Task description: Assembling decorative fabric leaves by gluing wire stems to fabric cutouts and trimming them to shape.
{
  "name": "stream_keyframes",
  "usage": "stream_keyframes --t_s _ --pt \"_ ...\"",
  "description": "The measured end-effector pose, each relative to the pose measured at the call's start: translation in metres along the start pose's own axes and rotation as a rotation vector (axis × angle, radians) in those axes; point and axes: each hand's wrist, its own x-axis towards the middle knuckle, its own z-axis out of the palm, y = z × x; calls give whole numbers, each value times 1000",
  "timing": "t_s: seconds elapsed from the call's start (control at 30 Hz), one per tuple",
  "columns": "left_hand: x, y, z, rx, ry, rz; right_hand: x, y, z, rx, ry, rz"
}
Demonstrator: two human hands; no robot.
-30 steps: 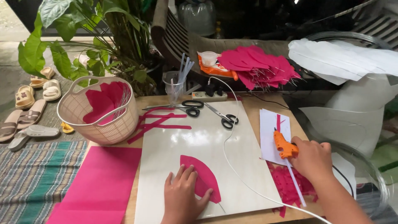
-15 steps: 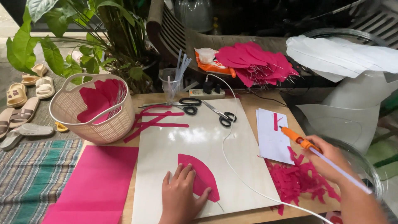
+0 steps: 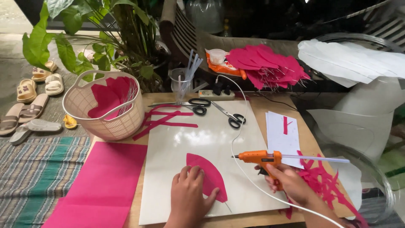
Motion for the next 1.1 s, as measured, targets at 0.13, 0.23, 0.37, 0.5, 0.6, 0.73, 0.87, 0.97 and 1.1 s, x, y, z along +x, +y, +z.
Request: stream_keyframes --t_s 0.13,0.23,0.37,0.5,0.6,0.73,0.87,0.97,1.1 --pt "-3 1 0 38 42 33 10 -1 43 32 -111 -4" --pt "-4 0 5 57 81 58 4 -16 74 -7 7 56" --pt "-7 -2 16 76 147 78 10 -22 94 -97 -71 -57" --pt "-6 -4 18 103 122 83 10 -31 113 -163 -56 -63" --pt "-7 -4 20 89 147 91 7 -33 122 -299 -40 -106" --pt "-5 -4 15 92 111 93 19 -21 124 -332 2 -124" --pt "-4 -4 16 82 102 91 14 -25 128 -326 -23 -115" --pt "-4 -4 15 82 96 86 13 -27 128 -427 -10 -148" --pt "-4 -4 15 72 84 79 9 -30 131 -441 -6 -140"
